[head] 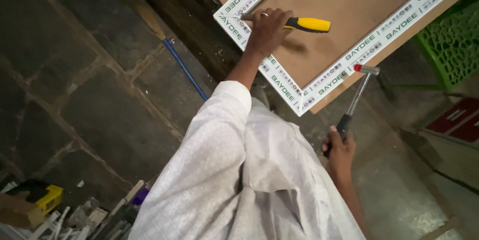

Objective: The person assembles a rectangular frame from white printed profile strips on a wooden workbench. They hold a strip in place with one hand while tapping the joints with a small mallet held in the other hand, working around the frame corners and repositioning the strips as they fit the pieces together.

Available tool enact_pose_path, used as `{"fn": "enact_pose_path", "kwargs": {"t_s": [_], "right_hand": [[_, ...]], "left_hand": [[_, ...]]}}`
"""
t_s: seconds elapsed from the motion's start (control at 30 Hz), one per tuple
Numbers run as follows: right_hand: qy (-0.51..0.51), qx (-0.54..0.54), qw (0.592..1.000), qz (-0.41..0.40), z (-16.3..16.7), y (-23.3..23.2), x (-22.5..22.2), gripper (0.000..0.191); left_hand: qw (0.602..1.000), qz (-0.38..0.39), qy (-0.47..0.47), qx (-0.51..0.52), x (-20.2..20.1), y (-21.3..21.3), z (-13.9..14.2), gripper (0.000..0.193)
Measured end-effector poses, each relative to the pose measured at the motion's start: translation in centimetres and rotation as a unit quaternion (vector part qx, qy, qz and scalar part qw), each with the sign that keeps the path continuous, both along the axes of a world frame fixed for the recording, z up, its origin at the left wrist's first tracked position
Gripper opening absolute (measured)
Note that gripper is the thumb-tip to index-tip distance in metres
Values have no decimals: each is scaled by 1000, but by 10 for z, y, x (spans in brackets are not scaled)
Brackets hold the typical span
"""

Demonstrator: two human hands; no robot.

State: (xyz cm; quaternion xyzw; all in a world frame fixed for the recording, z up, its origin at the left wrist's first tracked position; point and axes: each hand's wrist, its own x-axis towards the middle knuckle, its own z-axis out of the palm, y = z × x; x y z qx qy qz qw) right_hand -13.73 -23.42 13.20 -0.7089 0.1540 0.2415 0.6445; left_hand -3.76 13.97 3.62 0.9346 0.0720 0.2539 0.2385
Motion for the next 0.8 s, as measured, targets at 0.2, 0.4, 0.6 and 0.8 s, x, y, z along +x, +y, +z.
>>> {"fn": "enact_pose_path", "kwargs": {"t_s": [0.2,0.4,0.6,0.8], "right_hand": [[18,-5,1000,10,4,17,-2,18],[23,43,998,50,3,34,12,17],[16,54,998,16,-1,44,19,15],[-8,47,999,8,-4,44,29,17]], "left_hand": [[1000,10,15,22,-2,2,-5,57],[999,19,-1,46,-1,1,-9,59],[998,31,2,49,1,-1,-7,56],[999,34,-7,24,2,-2,-4,55]]}}
